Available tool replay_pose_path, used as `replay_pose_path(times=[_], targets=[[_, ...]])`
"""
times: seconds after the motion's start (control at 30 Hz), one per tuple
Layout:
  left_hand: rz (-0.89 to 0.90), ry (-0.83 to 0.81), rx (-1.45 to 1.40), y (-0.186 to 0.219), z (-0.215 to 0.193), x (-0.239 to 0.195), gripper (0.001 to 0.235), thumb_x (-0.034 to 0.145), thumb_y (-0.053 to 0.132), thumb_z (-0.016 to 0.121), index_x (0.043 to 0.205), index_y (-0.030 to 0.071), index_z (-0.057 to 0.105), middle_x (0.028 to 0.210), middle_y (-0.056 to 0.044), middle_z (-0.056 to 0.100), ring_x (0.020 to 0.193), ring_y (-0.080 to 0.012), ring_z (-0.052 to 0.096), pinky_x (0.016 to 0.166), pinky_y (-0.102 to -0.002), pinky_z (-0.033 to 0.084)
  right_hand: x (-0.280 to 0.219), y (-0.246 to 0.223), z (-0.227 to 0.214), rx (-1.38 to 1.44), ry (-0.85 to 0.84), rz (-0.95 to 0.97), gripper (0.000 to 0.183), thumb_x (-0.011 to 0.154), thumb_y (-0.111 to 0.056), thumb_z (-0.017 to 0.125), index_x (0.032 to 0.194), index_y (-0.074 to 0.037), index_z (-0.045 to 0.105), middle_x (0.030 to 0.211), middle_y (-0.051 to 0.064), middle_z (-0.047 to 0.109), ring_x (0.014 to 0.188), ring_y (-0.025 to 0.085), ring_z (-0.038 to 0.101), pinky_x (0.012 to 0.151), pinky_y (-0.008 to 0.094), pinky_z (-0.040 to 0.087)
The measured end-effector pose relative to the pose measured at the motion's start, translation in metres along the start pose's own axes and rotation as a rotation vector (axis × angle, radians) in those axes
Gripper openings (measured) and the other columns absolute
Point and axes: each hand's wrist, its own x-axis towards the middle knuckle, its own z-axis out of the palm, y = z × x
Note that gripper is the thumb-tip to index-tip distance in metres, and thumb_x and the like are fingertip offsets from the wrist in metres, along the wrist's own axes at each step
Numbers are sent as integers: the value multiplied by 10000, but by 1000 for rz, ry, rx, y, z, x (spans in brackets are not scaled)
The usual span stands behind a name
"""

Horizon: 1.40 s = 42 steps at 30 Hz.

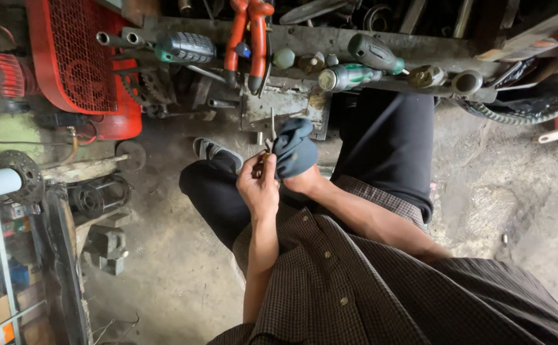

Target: Cleaning and inspecting a small mechanical part using a tool and a cloth in a workshop setting.

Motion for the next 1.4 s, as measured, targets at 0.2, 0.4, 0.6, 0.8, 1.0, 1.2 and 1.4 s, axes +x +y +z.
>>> replay_pose_path(times=[0.2, 0.4, 0.6, 0.8, 1.0, 1.2, 1.4], targets=[[44, -92, 38, -12, -11, 3, 232, 933, 118, 789, 1094, -31, 712, 790, 2, 655, 537, -28, 482, 448, -202, 376, -22, 53, 19, 587, -59, 399, 139, 973, -162, 575, 988, -60, 668, 896, 100, 699, 786, 238, 663, 665, 381, 547], [269, -234, 146, -20, -30, 3, 201, 935, 88, 796, 1080, -26, 717, 890, -30, 714, 632, -45, 563, 524, -204, 444, -15, 32, -4, 1425, -336, 1021, 262, 999, -323, 567, 1029, -95, 694, 893, 85, 731, 717, 222, 702, 607, 370, 597], [141, -114, -31, -36, -53, 21, 168, 938, 71, 768, 1066, -18, 705, 819, -9, 672, 584, -47, 529, 495, -208, 402, -16, 14, -6, 1545, -378, 1106, 266, 1056, -337, 520, 1058, -111, 660, 952, 41, 697, 753, 154, 653, 620, 309, 530], [98, -4, -197, -32, -45, 26, 145, 955, 86, 744, 1053, -12, 703, 751, 35, 593, 532, -26, 446, 451, -211, 318, -40, 28, 23, 1366, -256, 792, 162, 1095, -218, 572, 1086, -68, 633, 895, 53, 629, 735, 155, 590, 599, 312, 486], [96, 88, -152, -24, -27, 18, 188, 964, 165, 749, 1053, 4, 708, 768, 46, 586, 548, -17, 411, 454, -202, 289, -33, 41, 10, 311, -260, 5, 257, 902, -88, 585, 1154, -43, 611, 1088, 132, 632, 1008, 307, 626, 866, 428, 524], [15, 262, -321, -28, -11, 20, 239, 951, 223, 767, 1009, 13, 667, 785, 8, 582, 533, -34, 420, 432, -214, 292, -4, 1, -8, -76, -155, -63, 329, 764, -111, 701, 1072, -22, 630, 979, 170, 624, 912, 379, 606, 791, 494, 488], [7, 192, -355, -50, -21, 31, 256, 959, 227, 772, 1052, 18, 657, 790, 8, 569, 553, -31, 437, 456, -205, 335, -44, 73, 25, 235, -201, 241, 74, 975, -95, 583, 1011, -63, 527, 890, 47, 490, 820, 191, 451, 691, 334, 392]])
